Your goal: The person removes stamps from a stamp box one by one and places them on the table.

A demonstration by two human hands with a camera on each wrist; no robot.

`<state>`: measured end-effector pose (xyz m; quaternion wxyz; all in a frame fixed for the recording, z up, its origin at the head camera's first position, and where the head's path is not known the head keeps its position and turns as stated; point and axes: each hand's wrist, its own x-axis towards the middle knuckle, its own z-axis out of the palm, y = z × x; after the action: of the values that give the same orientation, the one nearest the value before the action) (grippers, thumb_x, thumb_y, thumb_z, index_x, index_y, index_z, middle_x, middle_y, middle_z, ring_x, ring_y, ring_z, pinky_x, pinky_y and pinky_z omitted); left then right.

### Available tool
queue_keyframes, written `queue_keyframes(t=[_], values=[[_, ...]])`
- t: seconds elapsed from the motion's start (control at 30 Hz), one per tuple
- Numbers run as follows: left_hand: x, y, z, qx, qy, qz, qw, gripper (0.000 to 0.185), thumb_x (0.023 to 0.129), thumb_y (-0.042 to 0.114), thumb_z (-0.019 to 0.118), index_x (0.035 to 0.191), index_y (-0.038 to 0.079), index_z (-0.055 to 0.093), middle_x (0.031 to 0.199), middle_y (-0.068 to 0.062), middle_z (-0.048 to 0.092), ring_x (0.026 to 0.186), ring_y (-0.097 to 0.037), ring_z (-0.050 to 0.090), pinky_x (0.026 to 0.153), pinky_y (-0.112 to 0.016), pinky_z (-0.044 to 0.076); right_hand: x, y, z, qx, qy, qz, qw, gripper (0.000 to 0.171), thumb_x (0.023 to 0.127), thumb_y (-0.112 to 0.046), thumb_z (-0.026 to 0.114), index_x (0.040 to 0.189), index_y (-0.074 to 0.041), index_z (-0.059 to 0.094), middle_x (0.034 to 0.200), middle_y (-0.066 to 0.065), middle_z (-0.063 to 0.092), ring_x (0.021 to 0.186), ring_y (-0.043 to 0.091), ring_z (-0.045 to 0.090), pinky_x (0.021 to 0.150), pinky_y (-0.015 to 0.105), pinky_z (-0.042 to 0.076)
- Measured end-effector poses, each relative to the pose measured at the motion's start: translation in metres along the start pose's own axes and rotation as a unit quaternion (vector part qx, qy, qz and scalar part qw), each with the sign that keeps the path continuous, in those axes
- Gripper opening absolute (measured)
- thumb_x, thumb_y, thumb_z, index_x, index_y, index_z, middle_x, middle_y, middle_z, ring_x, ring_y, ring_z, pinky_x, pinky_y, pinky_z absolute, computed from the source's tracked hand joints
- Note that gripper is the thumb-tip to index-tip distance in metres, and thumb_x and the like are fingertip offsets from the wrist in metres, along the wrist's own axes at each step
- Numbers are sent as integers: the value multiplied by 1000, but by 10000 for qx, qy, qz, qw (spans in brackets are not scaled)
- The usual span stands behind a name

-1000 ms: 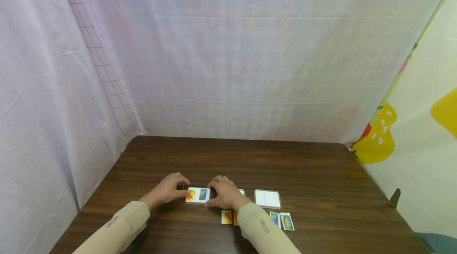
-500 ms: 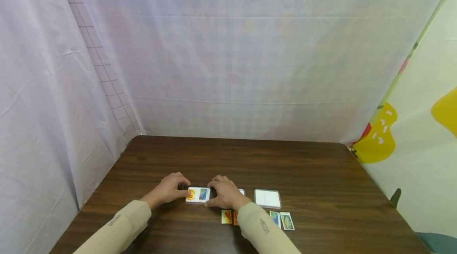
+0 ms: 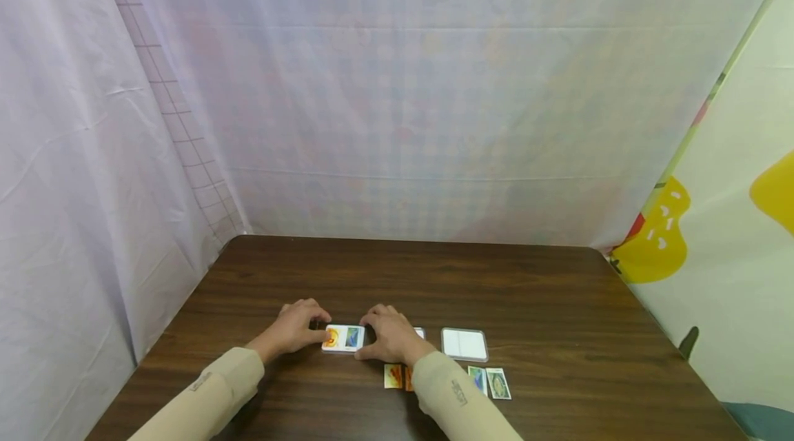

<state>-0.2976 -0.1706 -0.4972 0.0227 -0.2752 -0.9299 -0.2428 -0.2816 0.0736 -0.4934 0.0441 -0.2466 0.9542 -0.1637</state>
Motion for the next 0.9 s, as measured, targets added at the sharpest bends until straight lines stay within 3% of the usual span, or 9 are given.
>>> queue_keyframes(t=[0.4,0.63,0.9], values=[[2,1,-1,89,54,-138,9999,27,83,30,78,100,9,75,90,4,59,88,-19,54,83,-47,34,-1,0,0,-37,-20,3,10000,59,80,-52,78,124,-16,64,132,5,54,123,25,48,105,44,38],[1,0,0,164,303,231,9991,19,83,28,78,91,12,75,85,6,58,82,-16,53,77,-44,34,-1,0,0,-34,1,-29,10000,59,80,-52,78,123,-16,65,132,5,54,123,25,48,105,43,38],[4,0,0,171,130,-58,9998,14,82,28,79,89,18,73,88,7,59,86,-17,54,79,-45,35,-1,0,0,-31,16,-48,10000,59,79,-52,78,124,-16,65,131,5,55,122,25,48,105,43,38]])
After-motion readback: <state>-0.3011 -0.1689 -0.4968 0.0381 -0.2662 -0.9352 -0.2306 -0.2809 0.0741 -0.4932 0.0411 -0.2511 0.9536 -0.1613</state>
